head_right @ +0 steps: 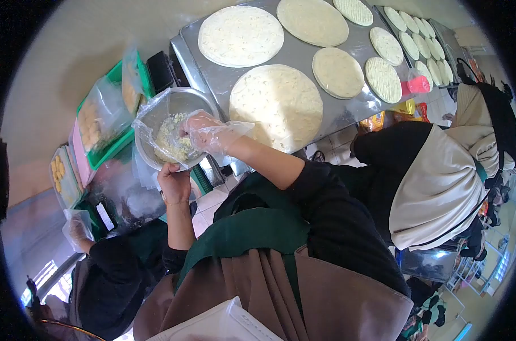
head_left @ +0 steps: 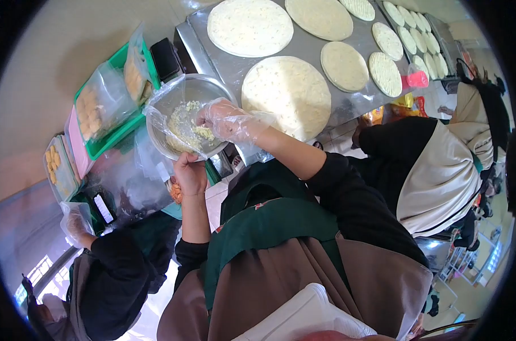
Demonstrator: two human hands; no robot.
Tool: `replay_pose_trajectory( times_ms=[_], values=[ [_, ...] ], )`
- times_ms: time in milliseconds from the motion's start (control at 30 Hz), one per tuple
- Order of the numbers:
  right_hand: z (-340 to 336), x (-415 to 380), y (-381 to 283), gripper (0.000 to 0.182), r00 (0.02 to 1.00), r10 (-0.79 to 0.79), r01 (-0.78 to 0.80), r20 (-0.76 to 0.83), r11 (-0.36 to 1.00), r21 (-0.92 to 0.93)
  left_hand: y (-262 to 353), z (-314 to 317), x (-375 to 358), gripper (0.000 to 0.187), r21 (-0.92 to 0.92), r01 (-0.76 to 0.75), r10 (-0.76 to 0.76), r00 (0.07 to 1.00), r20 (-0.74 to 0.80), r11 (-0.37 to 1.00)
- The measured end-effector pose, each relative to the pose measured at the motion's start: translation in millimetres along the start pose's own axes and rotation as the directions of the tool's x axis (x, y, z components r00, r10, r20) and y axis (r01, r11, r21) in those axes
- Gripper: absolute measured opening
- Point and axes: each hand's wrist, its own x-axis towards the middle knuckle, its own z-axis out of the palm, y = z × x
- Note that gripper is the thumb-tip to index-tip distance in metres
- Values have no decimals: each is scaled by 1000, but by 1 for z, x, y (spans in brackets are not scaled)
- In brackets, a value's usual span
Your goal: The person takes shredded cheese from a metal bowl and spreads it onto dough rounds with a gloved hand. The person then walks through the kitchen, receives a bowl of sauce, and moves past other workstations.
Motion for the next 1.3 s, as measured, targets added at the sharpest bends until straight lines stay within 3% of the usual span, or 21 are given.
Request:
replay_pose_trajectory(
  times_ms=[200, 400, 467, 500, 567, 600, 633, 700, 833, 900, 967, 1033, 1100, 1133, 1167, 1200, 1233, 1300],
  values=[
    [-8, -7, 11, 17, 992, 79, -75, -99, 996, 39, -13, 11, 10, 48, 9, 69, -70, 998, 6, 998],
    [-48, -10, 27, 17, 994, 103, -103, 26, 994, 29, -25, 38, 24, 49, -12, 115, -115, 993, 10, 993],
    [-63, -8, 33, 18, 986, 134, -153, 103, 966, 208, -27, 41, 31, 50, 2, 108, -108, 994, 17, 994],
    [-70, -7, 38, 18, 986, 131, -149, 99, 967, 207, -26, 45, 34, 51, 10, 104, -105, 994, 24, 994],
    [-87, -6, 49, 18, 992, 107, -126, 68, 900, 416, -24, 55, 37, 52, 3, 118, -118, 993, 19, 993],
    [-96, -6, 54, 17, 973, 192, -229, 126, 782, 580, -23, 59, 38, 52, -5, 133, -133, 991, 6, 991],
    [-107, -4, 61, 17, 974, 193, -226, 119, 784, 578, -23, 61, 41, 52, -3, 133, -133, 991, 14, 991],
    [-131, 1, 80, 22, 965, 247, -212, 85, 552, 807, -21, 62, 45, 54, 41, 124, -123, 992, -28, 991],
    [-207, 6, 139, 21, 890, 408, -165, -203, 704, 691, -17, 73, 47, 55, 8, 73, -72, 996, -55, 997],
    [-245, 10, 187, 23, 803, 474, -48, -361, 656, 753, -16, 68, 47, 54, 8, 76, -76, 996, -43, 997],
    [-290, 13, 254, 25, 678, 532, -161, -507, 781, 604, -14, 77, 43, 51, 5, 50, -49, 996, -75, 999],
    [-324, 11, 267, 26, 548, 574, -201, -608, 796, 570, -15, 67, 43, 49, -24, 40, -42, 994, -97, 999],
    [-357, 19, 366, 24, 540, 554, 90, -633, 710, 698, -16, 66, 41, 46, -1, 23, -23, 998, -66, 1000],
    [-373, 28, 397, 24, 544, 556, 90, -629, 706, 702, -15, 67, 40, 45, -7, 43, -43, 996, -72, 999],
    [-388, 37, 422, 22, 520, 615, -4, -592, 695, 719, -16, 66, 40, 45, -6, 38, -39, 997, -74, 999],
    [-393, 43, 423, 20, 490, 673, -100, -554, 675, 731, -16, 64, 39, 46, -3, 33, -34, 998, -61, 999],
    [-394, 44, 426, 20, 494, 675, -100, -548, 671, 735, -17, 64, 39, 46, 1, 30, -30, 998, -51, 1000],
    [-397, 47, 425, 6, 447, 524, -192, -725, 848, 494, -18, 58, 38, 46, -1, 28, -28, 998, -57, 1000]
  ],
)
